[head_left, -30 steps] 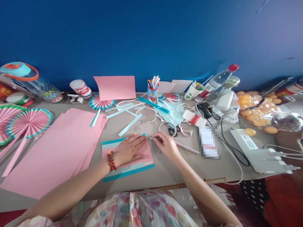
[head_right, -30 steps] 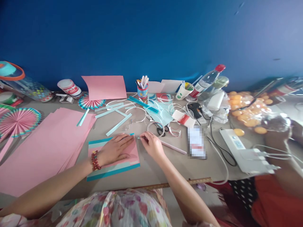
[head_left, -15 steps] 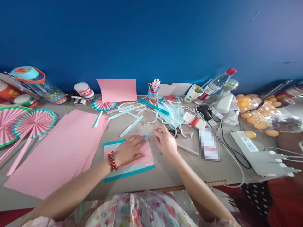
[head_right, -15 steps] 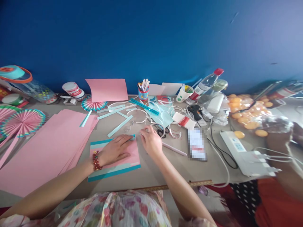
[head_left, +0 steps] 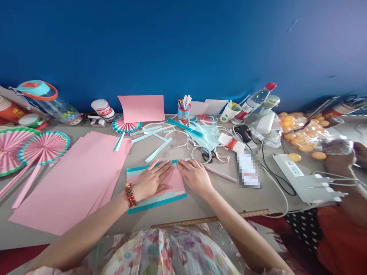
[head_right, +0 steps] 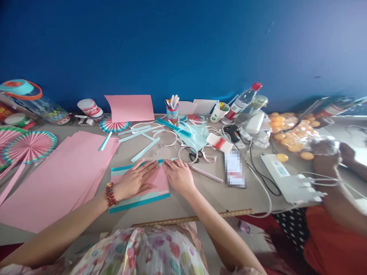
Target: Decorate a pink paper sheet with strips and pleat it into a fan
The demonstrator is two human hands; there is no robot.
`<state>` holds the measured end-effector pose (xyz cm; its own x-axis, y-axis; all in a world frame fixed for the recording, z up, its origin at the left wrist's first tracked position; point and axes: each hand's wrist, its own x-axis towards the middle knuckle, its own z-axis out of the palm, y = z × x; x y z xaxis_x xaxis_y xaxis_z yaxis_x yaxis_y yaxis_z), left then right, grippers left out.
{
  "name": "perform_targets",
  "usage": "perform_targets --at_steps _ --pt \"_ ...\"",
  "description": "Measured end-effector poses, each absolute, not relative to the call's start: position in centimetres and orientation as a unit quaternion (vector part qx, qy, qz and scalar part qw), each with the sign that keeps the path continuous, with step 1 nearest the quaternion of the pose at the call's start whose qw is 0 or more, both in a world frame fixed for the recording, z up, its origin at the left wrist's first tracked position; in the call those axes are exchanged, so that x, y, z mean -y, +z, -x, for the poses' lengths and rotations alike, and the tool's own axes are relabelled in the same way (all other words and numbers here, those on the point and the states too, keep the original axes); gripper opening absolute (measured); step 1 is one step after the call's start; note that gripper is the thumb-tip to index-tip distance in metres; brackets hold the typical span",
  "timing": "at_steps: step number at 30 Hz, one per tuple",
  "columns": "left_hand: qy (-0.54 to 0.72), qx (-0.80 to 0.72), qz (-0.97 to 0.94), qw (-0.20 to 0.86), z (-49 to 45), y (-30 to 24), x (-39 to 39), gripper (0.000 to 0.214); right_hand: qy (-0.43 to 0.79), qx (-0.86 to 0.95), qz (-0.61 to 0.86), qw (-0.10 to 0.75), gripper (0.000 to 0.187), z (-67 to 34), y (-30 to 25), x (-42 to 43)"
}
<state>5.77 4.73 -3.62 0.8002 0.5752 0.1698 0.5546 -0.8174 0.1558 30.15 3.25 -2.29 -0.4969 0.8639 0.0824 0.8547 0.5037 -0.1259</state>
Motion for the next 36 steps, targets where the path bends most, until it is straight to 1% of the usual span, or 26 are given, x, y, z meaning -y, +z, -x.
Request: perform_targets --at_steps 5,8,11,15,17,20,22,24,27,30,32,36 --pt "0.096 -0.33 -0.939 0.026 -4.0 -3.4 -3.5 0.069 0.013 0.866 0.497 0.055 0.035 -29.8 -2.4 -3.0" --pt "0.102 -0.362 -0.926 0.021 -3.1 -3.1 -2.8 0.058 0.014 0.86 0.505 0.076 0.036 -29.7 -2.5 -2.7" --pt "0.132 -0.394 -0.909 0.029 -2.0 -2.6 -2.5 0.041 0.025 0.849 0.512 0.123 0.037 -29.8 -2.8 -2.5" --pt "0.196 -0.472 -0.858 0.058 -0.9 -1.5 -3.8 0.027 0.051 0.825 0.521 0.214 0.034 -29.8 -2.8 -3.0" --pt "0.213 -0.497 -0.837 0.081 -1.1 -0.8 -4.8 0.02 0.081 0.809 0.529 0.241 0.03 -29.7 -2.7 -3.3" --pt "0.242 -0.482 -0.832 0.129 -2.9 0.0 -5.1 0.017 0.155 0.772 0.561 0.254 0.025 -29.6 -2.6 -3.8" --pt "0.225 -0.439 -0.857 0.149 -4.7 0.0 -4.2 0.018 0.202 0.744 0.58 0.265 0.024 -29.7 -2.7 -3.8" --pt "0.186 -0.368 -0.895 0.169 -6.2 -0.4 -2.8 0.018 0.208 0.73 0.59 0.276 0.025 -30.0 -2.5 -3.4" --pt "0.158 -0.331 -0.916 0.163 -7.1 -1.2 -0.7 0.024 0.172 0.742 0.589 0.27 0.02 -30.6 -1.8 -1.8" --pt "0.153 -0.318 -0.922 0.159 -6.6 -1.7 0.8 0.029 0.21 0.793 0.519 0.237 0.01 -30.9 -1.0 0.7" --pt "0.137 -0.292 -0.93 0.174 -6.2 -1.7 1.4 0.032 0.234 0.821 0.477 0.209 0.01 -30.6 -0.8 2.4" --pt "0.112 -0.278 -0.936 0.182 -6.2 -1.9 2.1 0.034 0.197 0.834 0.489 0.164 0.013 -29.5 -1.3 4.1"
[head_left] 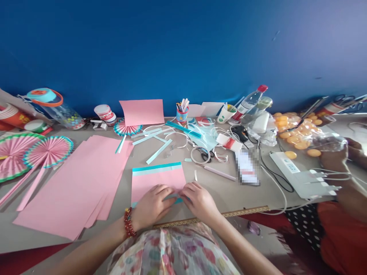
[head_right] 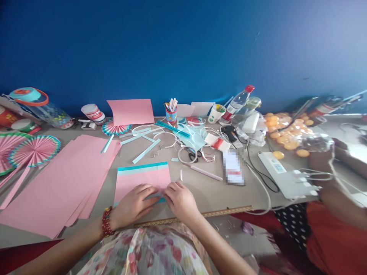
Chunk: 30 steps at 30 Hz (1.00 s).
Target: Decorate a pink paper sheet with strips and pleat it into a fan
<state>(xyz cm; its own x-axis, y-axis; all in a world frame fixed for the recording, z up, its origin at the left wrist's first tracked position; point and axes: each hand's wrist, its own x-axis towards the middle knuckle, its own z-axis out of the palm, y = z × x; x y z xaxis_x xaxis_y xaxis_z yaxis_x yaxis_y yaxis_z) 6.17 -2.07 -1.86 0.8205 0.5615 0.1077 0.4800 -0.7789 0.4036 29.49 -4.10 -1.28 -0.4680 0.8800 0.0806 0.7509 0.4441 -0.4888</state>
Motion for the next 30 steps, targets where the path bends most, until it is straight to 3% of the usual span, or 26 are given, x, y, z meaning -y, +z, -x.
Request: perform_targets --at_steps 8,12,21,26,30 --pt "0.126 -0.287 -0.935 0.168 -6.5 -2.2 2.3 0.035 0.176 0.821 0.522 0.149 0.01 -29.1 -1.1 4.3" --pt "0.133 -0.3 -0.926 0.184 -6.5 -2.4 2.5 0.039 0.171 0.76 0.603 0.173 0.023 -29.7 -0.6 5.1" --pt "0.151 -0.322 -0.912 0.205 -6.1 -3.2 2.3 0.036 0.541 0.492 0.583 0.355 0.035 -30.8 -0.6 7.3" --pt "0.148 -0.325 -0.908 0.217 -6.2 -3.0 2.3 0.035 0.589 0.426 0.566 0.388 0.041 -30.8 -1.1 6.5" --pt "0.154 -0.329 -0.903 0.228 -6.3 -2.9 2.4 0.041 0.586 0.481 0.55 0.351 0.037 -30.3 -1.5 5.6"
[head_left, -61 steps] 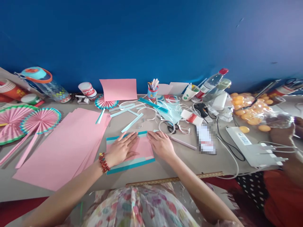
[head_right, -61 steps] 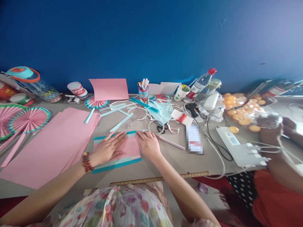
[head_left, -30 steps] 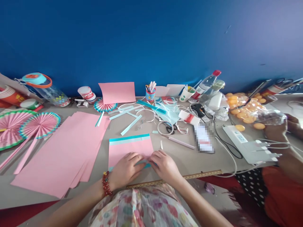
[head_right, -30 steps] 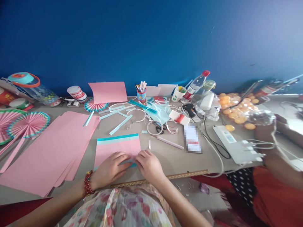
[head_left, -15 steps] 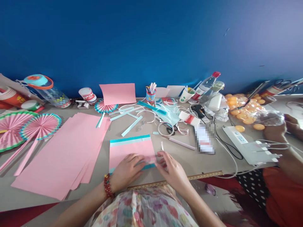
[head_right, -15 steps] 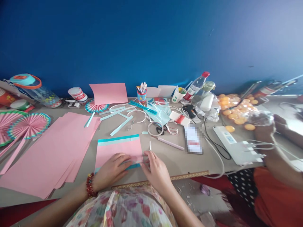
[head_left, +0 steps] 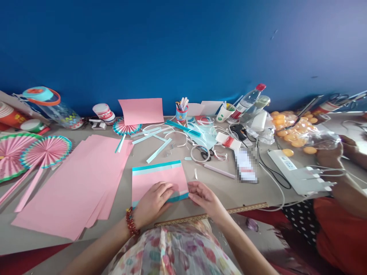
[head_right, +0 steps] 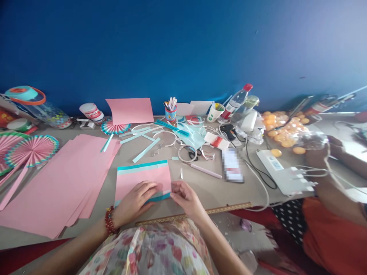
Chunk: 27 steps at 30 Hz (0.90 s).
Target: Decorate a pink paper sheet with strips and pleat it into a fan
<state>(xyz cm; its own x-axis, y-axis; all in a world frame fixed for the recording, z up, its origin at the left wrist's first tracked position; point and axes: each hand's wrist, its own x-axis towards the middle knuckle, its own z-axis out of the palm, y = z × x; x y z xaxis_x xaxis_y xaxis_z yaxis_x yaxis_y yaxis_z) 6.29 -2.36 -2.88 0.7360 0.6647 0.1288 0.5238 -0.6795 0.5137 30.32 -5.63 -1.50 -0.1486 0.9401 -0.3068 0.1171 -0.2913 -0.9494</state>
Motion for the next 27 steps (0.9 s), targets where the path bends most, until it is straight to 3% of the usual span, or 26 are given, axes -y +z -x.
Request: perform_targets --at_steps 6,10,12,15,17,22,27 --pt "0.18 -0.331 -0.889 0.258 -6.1 -2.8 2.2 0.043 0.506 0.554 0.584 0.309 0.038 -29.1 -2.0 5.0" --pt "0.241 -0.36 -0.834 0.341 -5.6 -0.9 2.9 0.026 0.516 0.532 0.571 0.353 0.04 -28.3 -2.3 4.7" --pt "0.27 -0.393 -0.741 0.473 -5.7 0.3 3.7 0.027 0.519 0.52 0.556 0.389 0.045 -28.0 -2.2 4.6" --pt "0.158 -0.336 -0.511 0.775 -6.5 0.6 4.9 0.044 0.513 0.517 0.541 0.419 0.048 -27.4 -2.0 4.4" --pt "0.137 -0.296 -0.377 0.867 -7.4 -0.2 5.4 0.044 0.508 0.521 0.536 0.428 0.044 -27.0 -1.7 4.3" --pt "0.325 -0.346 -0.136 0.87 -9.6 -2.5 5.4 0.044 0.498 0.523 0.536 0.437 0.026 -26.5 -1.0 4.2" --pt "0.433 -0.456 -0.178 0.757 -10.6 -2.4 4.9 0.028 0.481 0.533 0.54 0.439 0.021 -26.6 -1.4 4.3"
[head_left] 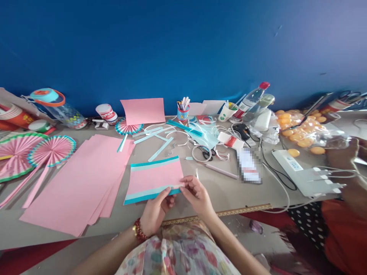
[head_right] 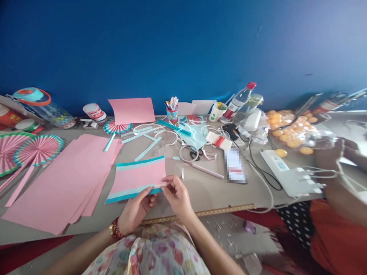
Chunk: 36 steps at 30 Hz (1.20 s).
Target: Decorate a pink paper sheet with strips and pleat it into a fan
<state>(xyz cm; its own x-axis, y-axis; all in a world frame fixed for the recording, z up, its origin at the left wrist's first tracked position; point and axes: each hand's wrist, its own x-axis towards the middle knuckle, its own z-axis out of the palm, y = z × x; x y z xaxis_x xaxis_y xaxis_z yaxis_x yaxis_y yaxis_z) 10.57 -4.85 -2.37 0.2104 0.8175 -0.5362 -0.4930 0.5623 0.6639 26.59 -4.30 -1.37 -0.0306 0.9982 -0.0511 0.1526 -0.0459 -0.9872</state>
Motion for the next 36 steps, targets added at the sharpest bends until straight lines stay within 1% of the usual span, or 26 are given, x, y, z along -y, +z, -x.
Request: perform_targets --at_steps 7,10,14,17,21,23,28,31,36 --pt "0.43 -0.551 -0.326 0.636 -10.9 -3.8 5.3 0.025 0.465 0.565 0.532 0.427 0.011 -26.6 -1.4 4.2" --pt "0.407 -0.56 -0.389 0.608 -10.5 -3.9 5.6 0.028 0.367 0.636 0.546 0.403 0.008 -26.7 -0.8 4.1" --pt "0.364 -0.564 -0.511 0.537 -10.0 -3.9 5.8 0.032 0.184 0.747 0.541 0.339 0.014 -26.7 0.7 4.2" --pt "0.355 -0.561 -0.576 0.477 -10.1 -4.8 6.1 0.03 0.118 0.77 0.553 0.295 0.015 -26.5 1.6 4.4" --pt "0.321 -0.566 -0.651 0.391 -10.1 -6.6 6.5 0.029 0.117 0.786 0.542 0.272 0.017 -26.2 2.1 4.4" --pt "0.287 -0.573 -0.694 0.328 -9.8 -7.1 6.8 0.028 0.127 0.794 0.529 0.272 0.016 -26.2 2.0 4.3" --pt "0.214 -0.573 -0.76 0.22 -9.1 -6.8 7.3 0.043 0.137 0.8 0.509 0.285 0.014 -26.2 1.8 4.0" --pt "0.168 -0.581 -0.775 0.186 -9.2 -6.4 7.4 0.049 0.146 0.805 0.502 0.279 0.014 -26.3 1.7 3.9" --pt "0.16 -0.584 -0.768 0.209 -9.1 -6.3 7.2 0.052 0.171 0.799 0.499 0.289 0.014 -26.4 1.4 3.8"
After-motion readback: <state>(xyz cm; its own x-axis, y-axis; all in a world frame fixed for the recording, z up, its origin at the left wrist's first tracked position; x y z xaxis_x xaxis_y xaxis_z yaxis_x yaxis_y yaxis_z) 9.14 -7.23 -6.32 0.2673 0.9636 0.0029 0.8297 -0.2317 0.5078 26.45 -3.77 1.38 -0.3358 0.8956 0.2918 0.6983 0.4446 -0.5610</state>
